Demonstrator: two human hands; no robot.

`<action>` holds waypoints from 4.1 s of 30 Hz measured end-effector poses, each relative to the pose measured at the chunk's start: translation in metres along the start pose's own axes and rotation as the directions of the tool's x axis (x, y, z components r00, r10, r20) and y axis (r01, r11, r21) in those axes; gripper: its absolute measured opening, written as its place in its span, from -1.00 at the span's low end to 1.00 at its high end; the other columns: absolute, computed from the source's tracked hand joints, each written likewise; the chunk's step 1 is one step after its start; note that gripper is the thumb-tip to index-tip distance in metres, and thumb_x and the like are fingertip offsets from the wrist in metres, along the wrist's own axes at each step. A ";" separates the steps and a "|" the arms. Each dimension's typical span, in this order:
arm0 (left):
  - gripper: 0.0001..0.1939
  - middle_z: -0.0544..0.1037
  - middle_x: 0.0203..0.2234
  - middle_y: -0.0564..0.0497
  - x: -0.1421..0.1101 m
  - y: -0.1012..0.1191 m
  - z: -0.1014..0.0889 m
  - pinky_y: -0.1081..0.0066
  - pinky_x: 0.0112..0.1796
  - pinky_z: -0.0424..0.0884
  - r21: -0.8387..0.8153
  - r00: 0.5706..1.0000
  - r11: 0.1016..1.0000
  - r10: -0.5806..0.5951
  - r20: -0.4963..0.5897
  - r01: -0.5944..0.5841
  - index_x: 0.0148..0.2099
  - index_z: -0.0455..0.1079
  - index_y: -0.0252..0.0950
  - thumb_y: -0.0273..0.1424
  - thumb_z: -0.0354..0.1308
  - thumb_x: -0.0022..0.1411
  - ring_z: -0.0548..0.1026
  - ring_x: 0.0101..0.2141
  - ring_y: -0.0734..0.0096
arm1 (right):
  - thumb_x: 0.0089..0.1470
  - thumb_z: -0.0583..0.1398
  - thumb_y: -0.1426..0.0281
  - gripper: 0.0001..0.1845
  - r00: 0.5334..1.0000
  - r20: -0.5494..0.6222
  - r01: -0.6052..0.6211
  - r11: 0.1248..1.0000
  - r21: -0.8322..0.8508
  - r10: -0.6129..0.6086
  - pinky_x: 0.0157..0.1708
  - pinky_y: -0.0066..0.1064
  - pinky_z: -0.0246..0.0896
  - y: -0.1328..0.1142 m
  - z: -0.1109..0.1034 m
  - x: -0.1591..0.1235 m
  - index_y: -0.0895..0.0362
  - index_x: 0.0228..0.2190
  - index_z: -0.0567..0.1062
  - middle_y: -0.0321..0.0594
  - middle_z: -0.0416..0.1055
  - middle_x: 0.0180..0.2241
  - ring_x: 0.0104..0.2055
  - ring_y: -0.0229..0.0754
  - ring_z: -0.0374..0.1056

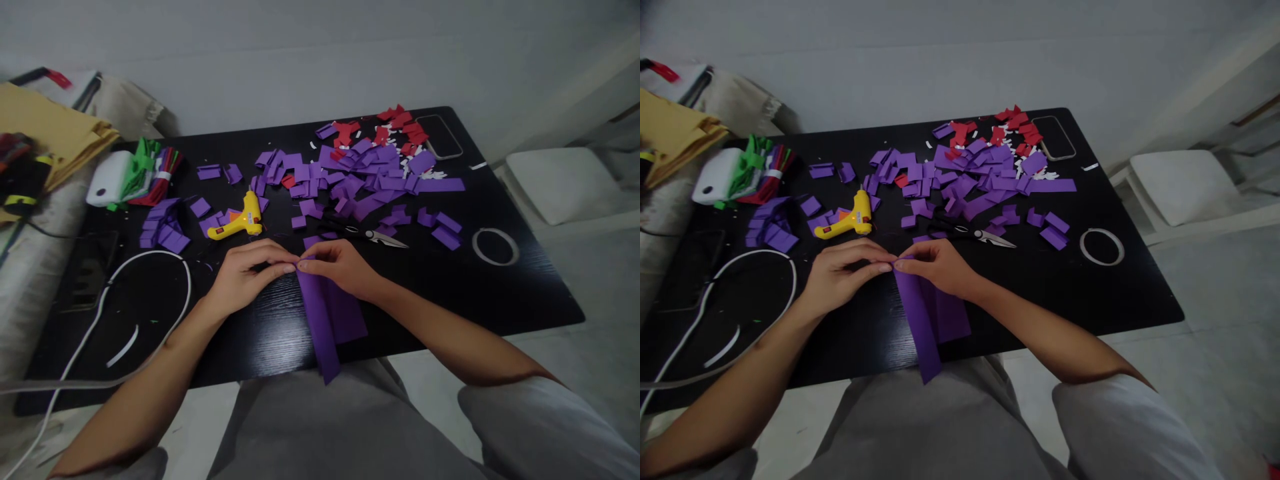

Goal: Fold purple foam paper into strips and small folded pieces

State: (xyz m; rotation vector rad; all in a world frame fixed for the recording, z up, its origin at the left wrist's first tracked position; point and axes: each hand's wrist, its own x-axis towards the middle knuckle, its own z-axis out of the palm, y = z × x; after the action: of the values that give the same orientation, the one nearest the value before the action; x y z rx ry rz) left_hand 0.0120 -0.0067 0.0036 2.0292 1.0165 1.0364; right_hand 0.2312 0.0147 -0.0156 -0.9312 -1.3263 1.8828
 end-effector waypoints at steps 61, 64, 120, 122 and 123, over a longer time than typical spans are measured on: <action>-0.82 0.41 -0.58 0.11 -0.001 -0.004 0.014 0.47 -0.46 0.28 -0.130 0.934 0.936 -0.341 -0.107 0.327 -0.34 0.42 -0.29 -0.31 0.19 0.29 0.35 -0.54 0.49 | 0.07 0.37 0.07 -0.63 0.995 -0.084 -0.046 0.999 -0.017 0.045 -0.35 -0.42 0.23 0.003 0.008 -0.003 0.15 -0.42 0.68 -0.30 0.53 -0.47 -0.43 -0.30 0.31; -0.81 0.42 -0.57 0.11 -0.002 -0.005 0.014 0.46 -0.45 0.29 -0.146 0.926 0.929 -0.358 -0.124 0.340 -0.33 0.42 -0.29 -0.30 0.19 0.29 0.37 -0.54 0.49 | 0.07 0.38 0.07 -0.63 0.994 -0.013 -0.107 0.992 0.062 0.108 -0.25 -0.39 0.34 0.002 0.008 -0.004 0.15 -0.40 0.69 -0.22 0.62 -0.38 -0.36 -0.25 0.44; -0.79 0.62 -0.08 -0.05 0.000 0.016 -0.026 0.31 0.00 0.43 0.296 0.911 0.954 -0.158 0.381 0.042 0.01 0.50 -0.20 -0.27 0.09 0.48 0.59 -0.08 0.25 | 0.14 0.35 0.16 -0.66 0.942 0.157 -0.275 0.950 -0.148 0.297 -0.69 -0.53 0.09 -0.018 -0.018 0.002 0.17 -0.20 0.56 -0.47 0.34 -0.63 -0.68 -0.38 0.20; -0.75 0.64 -0.17 -0.04 0.001 0.016 -0.029 0.32 -0.06 0.44 0.312 0.910 0.949 -0.161 0.382 0.038 -0.06 0.54 -0.21 -0.28 0.04 0.50 0.60 -0.15 0.27 | 0.18 0.31 0.09 -0.62 0.958 0.140 -0.222 0.955 -0.199 0.252 -0.56 -0.47 0.30 -0.021 -0.018 0.000 0.17 -0.21 0.58 -0.33 0.49 -0.51 -0.55 -0.30 0.37; -0.74 0.64 -0.20 -0.03 0.000 0.017 -0.031 0.33 -0.10 0.44 0.315 0.910 0.948 -0.167 0.380 0.042 -0.09 0.56 -0.21 -0.28 0.05 0.50 0.60 -0.18 0.28 | 0.20 0.29 0.08 -0.61 0.974 0.118 -0.163 0.956 -0.243 0.196 -0.44 -0.43 0.40 -0.024 -0.018 -0.001 0.17 -0.21 0.60 -0.24 0.56 -0.41 -0.43 -0.25 0.46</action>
State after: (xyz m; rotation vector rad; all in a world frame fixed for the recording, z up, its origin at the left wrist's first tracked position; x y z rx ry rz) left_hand -0.0085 -0.0090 0.0322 2.2743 1.0914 0.3898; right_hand 0.2491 0.0294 0.0027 -1.0838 -1.6215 1.9909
